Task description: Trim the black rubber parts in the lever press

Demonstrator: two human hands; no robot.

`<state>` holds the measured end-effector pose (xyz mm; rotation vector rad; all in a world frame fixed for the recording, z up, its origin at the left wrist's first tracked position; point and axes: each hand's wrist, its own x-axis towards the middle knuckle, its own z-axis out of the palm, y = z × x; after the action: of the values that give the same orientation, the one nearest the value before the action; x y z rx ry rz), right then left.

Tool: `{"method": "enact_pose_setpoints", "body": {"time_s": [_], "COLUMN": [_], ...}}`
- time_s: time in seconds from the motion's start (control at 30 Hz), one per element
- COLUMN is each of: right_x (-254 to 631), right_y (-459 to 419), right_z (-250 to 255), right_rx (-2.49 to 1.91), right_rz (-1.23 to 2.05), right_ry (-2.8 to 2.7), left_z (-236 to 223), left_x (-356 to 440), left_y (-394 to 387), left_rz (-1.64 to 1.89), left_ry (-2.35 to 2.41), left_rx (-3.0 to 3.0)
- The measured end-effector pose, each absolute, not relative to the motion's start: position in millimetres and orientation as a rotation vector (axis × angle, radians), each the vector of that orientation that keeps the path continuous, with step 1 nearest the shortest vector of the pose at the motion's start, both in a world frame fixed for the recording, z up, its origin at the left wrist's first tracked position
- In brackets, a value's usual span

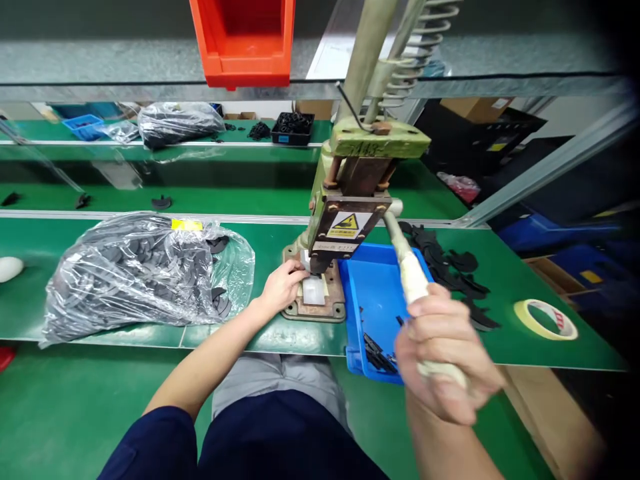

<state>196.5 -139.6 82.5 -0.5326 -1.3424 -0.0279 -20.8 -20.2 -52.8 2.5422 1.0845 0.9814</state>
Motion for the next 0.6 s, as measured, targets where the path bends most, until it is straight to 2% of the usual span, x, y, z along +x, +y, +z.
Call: {"method": "enact_pose_setpoints", "body": {"time_s": [0.13, 0.3, 0.4, 0.5, 0.6], "right_x": [189, 191, 193, 195, 196], "right_y": [-134, -131, -127, -121, -120], "right_z": [54, 59, 56, 48, 43], "right_rx": [-0.53, -0.505, -0.473, -0.442, -0.443], "right_rz": [-0.095, -0.137, -0.157, -0.134, -0.119], "right_ry": [-1.275, -1.269, -1.256, -1.251, -1.221], "left_z": [-54, -46, -35, -16, 4], "left_x": [-20, -35, -69, -118, -161], "left_y": [-20, -33, -46, -57, -67], "left_rz": [0.962, 0.881, 0.791, 0.539, 0.124], "left_ry": [1.092, 1.053, 1.191, 1.556, 1.863], "left_rx": [2.533, 2.474, 2.425, 2.344, 2.256]}}
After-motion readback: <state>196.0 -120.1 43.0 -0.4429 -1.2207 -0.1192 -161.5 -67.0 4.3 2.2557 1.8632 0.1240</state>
